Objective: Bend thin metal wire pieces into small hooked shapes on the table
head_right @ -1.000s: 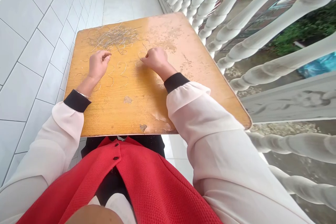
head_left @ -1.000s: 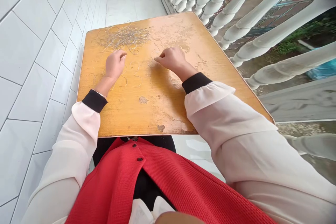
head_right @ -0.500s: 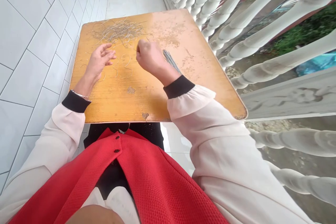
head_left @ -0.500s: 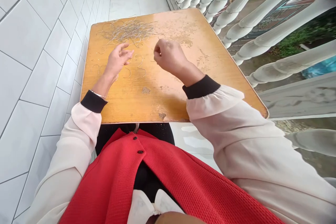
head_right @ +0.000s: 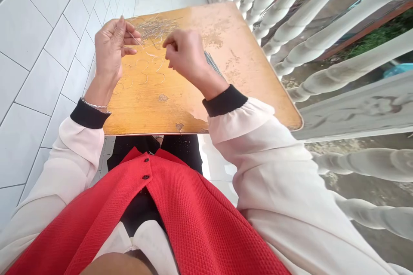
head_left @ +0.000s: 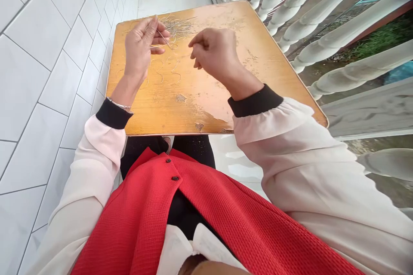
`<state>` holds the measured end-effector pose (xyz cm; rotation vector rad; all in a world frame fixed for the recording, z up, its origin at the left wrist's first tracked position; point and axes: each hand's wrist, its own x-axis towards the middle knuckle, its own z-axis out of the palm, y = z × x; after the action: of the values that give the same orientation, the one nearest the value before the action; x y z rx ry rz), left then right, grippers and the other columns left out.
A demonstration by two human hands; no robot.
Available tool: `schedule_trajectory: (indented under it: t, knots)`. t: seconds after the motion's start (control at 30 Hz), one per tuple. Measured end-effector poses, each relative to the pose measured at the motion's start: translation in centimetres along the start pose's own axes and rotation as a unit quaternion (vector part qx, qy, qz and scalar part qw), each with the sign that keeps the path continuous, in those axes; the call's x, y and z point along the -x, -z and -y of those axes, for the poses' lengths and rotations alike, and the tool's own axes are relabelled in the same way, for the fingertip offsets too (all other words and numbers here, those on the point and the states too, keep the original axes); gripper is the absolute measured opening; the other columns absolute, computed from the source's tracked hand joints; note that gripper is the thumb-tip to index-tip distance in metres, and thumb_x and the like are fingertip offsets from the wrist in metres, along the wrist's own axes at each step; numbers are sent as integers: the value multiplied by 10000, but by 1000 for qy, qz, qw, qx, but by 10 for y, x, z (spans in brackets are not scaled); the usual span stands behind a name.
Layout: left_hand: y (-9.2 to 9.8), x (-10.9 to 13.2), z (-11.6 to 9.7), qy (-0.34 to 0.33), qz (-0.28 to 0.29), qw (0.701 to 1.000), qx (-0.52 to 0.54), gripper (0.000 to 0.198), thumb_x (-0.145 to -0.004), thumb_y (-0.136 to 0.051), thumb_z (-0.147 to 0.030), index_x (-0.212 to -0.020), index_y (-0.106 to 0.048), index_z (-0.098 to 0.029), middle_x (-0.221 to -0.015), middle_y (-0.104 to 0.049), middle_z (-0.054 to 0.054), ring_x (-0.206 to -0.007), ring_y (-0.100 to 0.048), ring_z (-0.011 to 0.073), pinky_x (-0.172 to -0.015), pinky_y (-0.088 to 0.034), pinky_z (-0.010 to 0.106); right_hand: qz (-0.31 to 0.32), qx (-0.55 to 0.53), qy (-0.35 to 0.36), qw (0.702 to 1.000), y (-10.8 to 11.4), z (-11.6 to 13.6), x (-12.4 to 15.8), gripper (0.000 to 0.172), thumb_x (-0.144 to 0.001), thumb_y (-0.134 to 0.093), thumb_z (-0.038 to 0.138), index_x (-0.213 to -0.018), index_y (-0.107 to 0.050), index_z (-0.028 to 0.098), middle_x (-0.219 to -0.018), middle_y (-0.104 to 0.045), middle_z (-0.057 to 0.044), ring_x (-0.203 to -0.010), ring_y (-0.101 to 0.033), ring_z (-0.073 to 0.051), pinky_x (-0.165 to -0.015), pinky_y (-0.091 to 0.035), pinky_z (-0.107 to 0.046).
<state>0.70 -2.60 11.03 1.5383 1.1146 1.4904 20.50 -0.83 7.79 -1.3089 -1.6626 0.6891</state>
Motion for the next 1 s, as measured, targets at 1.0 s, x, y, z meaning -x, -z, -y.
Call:
schedule_trajectory:
  t: [1.0]
  knots:
    - [-12,8,93,173,-43,973,147,328,-1001,-622,-465,-890,-705,-169,-848,-789,26,-780,-757,94,-775,-587,202,33,65,234,970,-17,-71,-14,336,-908,-683,587,-1073,-771,308,-1180,-781,-82,-1192,-681,-327,-1077,-504,-519]
